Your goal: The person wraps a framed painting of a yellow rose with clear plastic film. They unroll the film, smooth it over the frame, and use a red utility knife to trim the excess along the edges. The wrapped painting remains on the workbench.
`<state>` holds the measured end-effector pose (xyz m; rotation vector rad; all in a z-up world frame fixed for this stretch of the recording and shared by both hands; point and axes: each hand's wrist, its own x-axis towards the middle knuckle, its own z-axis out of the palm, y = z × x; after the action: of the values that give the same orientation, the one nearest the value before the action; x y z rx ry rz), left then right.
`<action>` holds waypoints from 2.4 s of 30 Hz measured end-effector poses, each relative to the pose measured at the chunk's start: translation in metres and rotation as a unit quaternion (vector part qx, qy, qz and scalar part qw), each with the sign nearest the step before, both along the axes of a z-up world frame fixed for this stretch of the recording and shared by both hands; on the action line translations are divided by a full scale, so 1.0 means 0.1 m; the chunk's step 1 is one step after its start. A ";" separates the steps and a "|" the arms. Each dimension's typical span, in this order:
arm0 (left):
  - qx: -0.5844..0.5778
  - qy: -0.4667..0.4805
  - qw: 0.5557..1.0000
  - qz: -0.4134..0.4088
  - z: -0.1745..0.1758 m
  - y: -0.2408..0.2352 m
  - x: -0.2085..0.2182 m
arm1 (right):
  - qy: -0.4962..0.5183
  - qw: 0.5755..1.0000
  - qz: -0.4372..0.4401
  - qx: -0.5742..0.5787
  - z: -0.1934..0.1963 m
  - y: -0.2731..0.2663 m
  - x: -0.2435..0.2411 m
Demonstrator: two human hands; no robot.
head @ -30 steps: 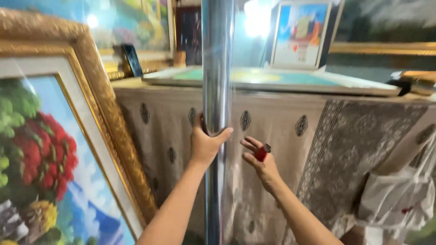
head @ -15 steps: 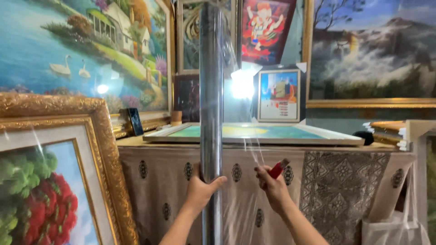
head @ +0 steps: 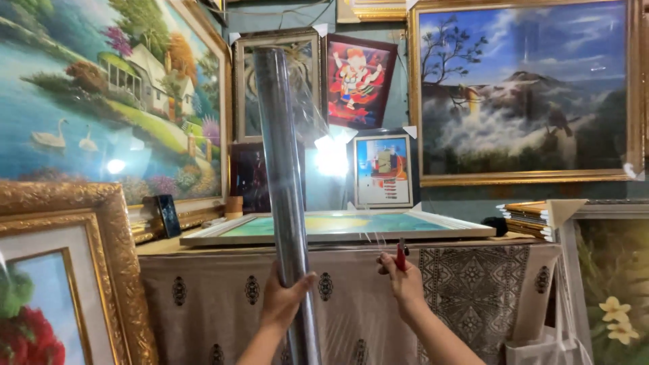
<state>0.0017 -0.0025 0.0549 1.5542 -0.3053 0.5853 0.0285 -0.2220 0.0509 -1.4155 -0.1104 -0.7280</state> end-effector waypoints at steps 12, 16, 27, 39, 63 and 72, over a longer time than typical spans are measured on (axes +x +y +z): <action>-0.033 0.023 0.984 0.175 -0.28 -0.25 0.06 | -0.007 0.995 0.019 -0.102 -0.09 -0.26 -0.02; 0.022 -0.007 0.974 0.225 -0.34 -0.19 0.24 | -0.009 0.996 -0.014 -0.087 -0.06 -0.25 -0.06; -0.062 0.093 0.993 -0.046 -0.26 0.12 -0.08 | -0.039 0.996 -0.047 -0.065 -0.22 -0.38 0.09; 0.026 -0.057 0.990 0.130 -0.46 -0.01 0.07 | -0.070 0.975 -0.137 -0.160 -0.25 -0.73 0.00; 0.048 -0.039 0.967 0.247 -0.57 0.51 0.19 | -0.091 0.988 -0.091 -0.088 -0.37 -0.27 0.14; 0.068 -0.038 0.995 0.067 -0.44 0.84 0.22 | -0.073 0.980 -0.157 -0.096 -0.28 -0.88 0.43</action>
<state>0.0236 0.0814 0.0109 1.6953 -0.3051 0.7438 0.0712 -0.3099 0.0225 -1.5810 -0.0745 -1.1068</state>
